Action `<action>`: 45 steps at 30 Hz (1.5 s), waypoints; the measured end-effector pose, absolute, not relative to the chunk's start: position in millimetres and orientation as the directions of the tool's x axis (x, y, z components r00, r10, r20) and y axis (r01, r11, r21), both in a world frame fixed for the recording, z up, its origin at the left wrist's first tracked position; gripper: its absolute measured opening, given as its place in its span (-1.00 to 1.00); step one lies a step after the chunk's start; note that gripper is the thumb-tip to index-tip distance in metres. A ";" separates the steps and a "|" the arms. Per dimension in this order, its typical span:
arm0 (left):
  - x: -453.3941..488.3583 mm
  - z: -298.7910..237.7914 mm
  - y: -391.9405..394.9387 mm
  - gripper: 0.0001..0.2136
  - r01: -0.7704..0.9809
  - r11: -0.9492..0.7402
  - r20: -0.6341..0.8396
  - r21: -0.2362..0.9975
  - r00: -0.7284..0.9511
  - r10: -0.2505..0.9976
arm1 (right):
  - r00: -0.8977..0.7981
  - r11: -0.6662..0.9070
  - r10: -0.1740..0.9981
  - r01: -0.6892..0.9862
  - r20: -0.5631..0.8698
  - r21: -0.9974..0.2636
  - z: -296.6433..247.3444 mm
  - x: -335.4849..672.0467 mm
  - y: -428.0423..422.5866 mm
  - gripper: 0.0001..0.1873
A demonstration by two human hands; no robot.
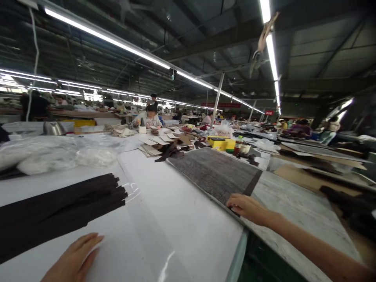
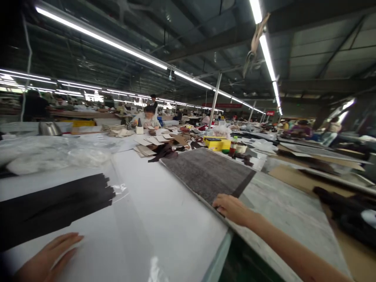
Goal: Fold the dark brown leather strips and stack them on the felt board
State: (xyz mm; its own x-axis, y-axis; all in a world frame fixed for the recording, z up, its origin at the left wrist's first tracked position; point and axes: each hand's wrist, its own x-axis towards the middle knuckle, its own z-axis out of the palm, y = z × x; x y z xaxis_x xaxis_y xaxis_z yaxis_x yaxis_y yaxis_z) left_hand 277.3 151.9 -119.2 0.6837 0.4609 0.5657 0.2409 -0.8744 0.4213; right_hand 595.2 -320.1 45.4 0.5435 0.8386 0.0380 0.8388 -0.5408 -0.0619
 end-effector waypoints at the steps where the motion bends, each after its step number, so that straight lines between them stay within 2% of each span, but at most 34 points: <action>1: 290.6 -113.7 134.2 -0.70 0.169 -0.897 0.539 0.409 0.748 0.387 | 0.559 -0.556 0.828 0.828 0.036 -0.067 44.0 595.2 -332.1 -0.76; 5: 346.3 -81.2 49.1 -0.69 -0.049 -0.900 0.433 0.433 0.887 0.160 | 0.606 -0.601 0.793 0.795 0.058 -0.089 34.4 587.6 -355.4 -0.73; 7: 370.4 -61.9 5.7 -0.67 -0.107 -0.880 0.386 0.463 0.918 0.091 | 0.633 -0.626 0.770 0.774 0.085 -0.095 30.4 584.1 -359.0 -0.73; 13: 422.8 -20.6 -91.6 -0.64 -0.196 -0.805 0.291 0.560 0.956 -0.030 | 0.699 -0.697 0.702 0.714 0.138 -0.070 24.8 577.7 -357.4 -0.87; 20: 460.8 -8.9 -153.7 -0.58 -0.275 -0.756 0.274 0.595 0.953 -0.131 | 0.725 -0.726 0.670 0.685 0.158 -0.067 20.7 580.7 -353.4 -0.89; 27: 489.5 -12.3 -186.7 -0.56 -0.366 -0.763 0.331 0.532 0.920 -0.210 | 0.753 -0.745 0.634 0.656 0.177 -0.119 14.8 587.5 -357.4 -0.85; 38: 499.9 -25.3 -196.7 -0.56 -0.371 -0.788 0.327 0.492 0.917 -0.228 | 0.785 -0.762 0.590 0.619 0.189 -0.190 4.6 593.5 -357.2 -0.83; 45: 511.1 -15.0 -205.1 -0.47 -0.356 -0.903 0.261 0.239 0.920 -0.294 | 0.790 -0.726 0.598 0.606 0.139 -0.325 8.5 605.8 -364.0 -0.84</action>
State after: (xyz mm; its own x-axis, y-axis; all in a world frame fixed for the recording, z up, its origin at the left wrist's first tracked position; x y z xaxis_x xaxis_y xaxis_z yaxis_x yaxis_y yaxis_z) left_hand 511.1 -205.1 -15.0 0.9197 -0.2936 0.2607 -0.3561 -0.9034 0.2388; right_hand 605.8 -364.0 8.5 0.7896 0.5976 0.1390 0.6064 -0.7257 -0.3251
